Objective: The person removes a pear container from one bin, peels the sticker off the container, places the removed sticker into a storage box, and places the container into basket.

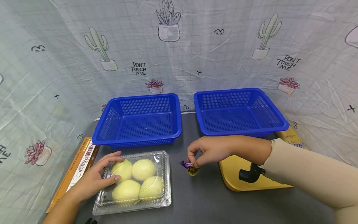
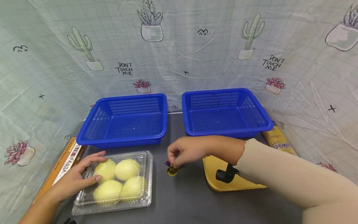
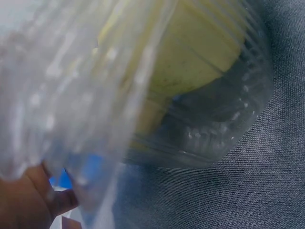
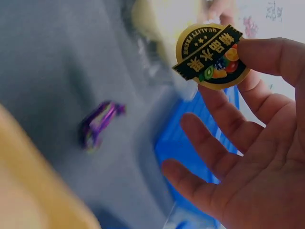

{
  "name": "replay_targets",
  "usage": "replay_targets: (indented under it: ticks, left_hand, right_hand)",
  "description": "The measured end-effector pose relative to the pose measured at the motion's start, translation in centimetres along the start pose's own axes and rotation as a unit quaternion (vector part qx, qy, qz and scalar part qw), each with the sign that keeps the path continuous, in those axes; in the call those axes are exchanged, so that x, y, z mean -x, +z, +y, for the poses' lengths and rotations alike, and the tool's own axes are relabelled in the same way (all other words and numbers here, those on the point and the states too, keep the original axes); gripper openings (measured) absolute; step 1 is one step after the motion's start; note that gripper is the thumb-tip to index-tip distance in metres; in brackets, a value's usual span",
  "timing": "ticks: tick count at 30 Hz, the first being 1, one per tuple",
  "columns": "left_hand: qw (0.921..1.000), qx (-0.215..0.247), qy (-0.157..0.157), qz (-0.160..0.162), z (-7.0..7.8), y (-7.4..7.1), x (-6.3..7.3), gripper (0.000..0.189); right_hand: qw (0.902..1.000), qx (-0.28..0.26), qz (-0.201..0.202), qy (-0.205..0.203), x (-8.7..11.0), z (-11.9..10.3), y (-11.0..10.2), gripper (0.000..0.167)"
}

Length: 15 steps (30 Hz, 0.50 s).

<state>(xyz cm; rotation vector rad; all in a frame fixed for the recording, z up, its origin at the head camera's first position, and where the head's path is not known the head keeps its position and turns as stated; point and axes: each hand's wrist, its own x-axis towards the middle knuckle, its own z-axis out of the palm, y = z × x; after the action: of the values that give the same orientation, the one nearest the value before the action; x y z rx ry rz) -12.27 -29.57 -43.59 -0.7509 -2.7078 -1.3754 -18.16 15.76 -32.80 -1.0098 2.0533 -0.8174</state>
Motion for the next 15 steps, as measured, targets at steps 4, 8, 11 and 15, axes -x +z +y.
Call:
replay_targets:
  ticks: [4,8,11,15]
  left_hand:
    - [1.0000,-0.003,0.001,0.000,-0.1,-0.1,0.0,0.053]
    - [1.0000,-0.005,0.001,0.000,-0.3,-0.2,0.0,0.053]
    - [0.9999,-0.010,-0.001,-0.003,-0.3,-0.2,0.1,0.053]
    - [0.9996,-0.024,-0.004,-0.010,-0.2,-0.4,0.0,0.053]
  right_hand:
    - [0.9990,-0.027,0.003,0.037,1.9,1.1,-0.6,0.009]
    - [0.9971,-0.045,-0.003,0.062,4.0,2.1,-1.1,0.008]
    - [0.9954,-0.056,-0.013,0.076,5.5,3.4,-1.3,0.006]
    - [0.9926,-0.084,-0.026,0.084,7.6,5.5,-1.4,0.004]
